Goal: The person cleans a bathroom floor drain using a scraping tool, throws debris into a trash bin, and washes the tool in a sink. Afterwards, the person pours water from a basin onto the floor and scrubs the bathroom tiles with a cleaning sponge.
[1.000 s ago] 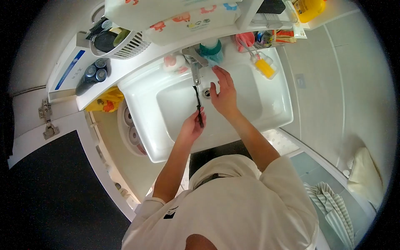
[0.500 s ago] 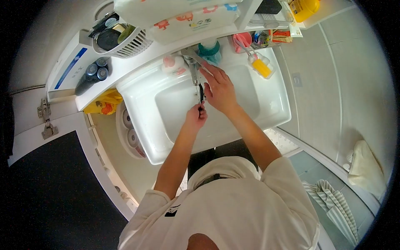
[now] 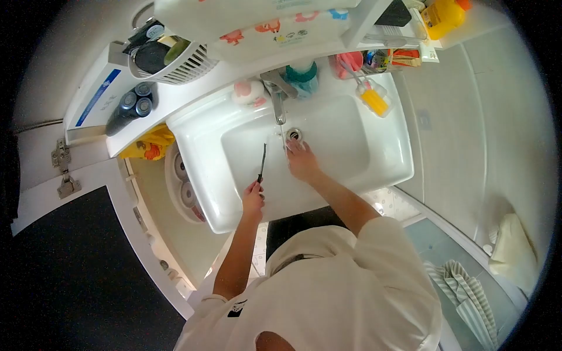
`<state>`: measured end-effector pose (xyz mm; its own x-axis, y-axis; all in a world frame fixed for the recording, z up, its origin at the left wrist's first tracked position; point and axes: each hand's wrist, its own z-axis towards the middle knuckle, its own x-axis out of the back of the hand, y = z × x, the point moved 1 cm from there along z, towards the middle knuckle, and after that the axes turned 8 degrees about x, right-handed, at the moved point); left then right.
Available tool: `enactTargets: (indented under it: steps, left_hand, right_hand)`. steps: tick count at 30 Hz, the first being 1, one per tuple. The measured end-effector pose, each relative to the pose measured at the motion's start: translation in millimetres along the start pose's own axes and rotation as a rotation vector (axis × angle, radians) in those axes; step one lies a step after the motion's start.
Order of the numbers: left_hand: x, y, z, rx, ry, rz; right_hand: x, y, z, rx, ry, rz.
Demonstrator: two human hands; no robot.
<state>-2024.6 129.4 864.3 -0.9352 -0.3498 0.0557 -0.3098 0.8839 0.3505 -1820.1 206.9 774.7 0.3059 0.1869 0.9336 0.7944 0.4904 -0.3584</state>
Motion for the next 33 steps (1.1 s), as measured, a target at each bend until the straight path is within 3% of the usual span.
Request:
enactTargets:
  steps: [4,13,16,19,26,33]
  left_hand:
    - [8.9,-12.7,2.5,0.022,0.004,-0.036]
    - [3.6,-25.2,3.8,0.049,-0.009,-0.078]
    - [0.6,-25.4,7.4,0.033,-0.033,-0.067]
    - [-2.9,-24.5,9.9,0.027,-0.06,-0.073]
    - [-8.1,-17.8,14.1,0.052,-0.046,-0.089]
    - [-3.8,-20.0,17.1,0.047,-0.056,-0.087]
  right_hand:
    - [-32.7,8.6,27.9,0.057,-0.099,-0.216]
    - [-15.1,39.7,30.8,-0.028,-0.337,-0.084]
    - [-4.6,51.5,14.5,-0.096,-0.119,0.1]
    - [-8.1,60.7,14.2,-0.271,-0.043,0.208]
    - [-44.3,48.2,13.8,-0.102,-0.083,0.111]
    - [-24.7,51.5,19.1,-0.052,-0.144,0.174]
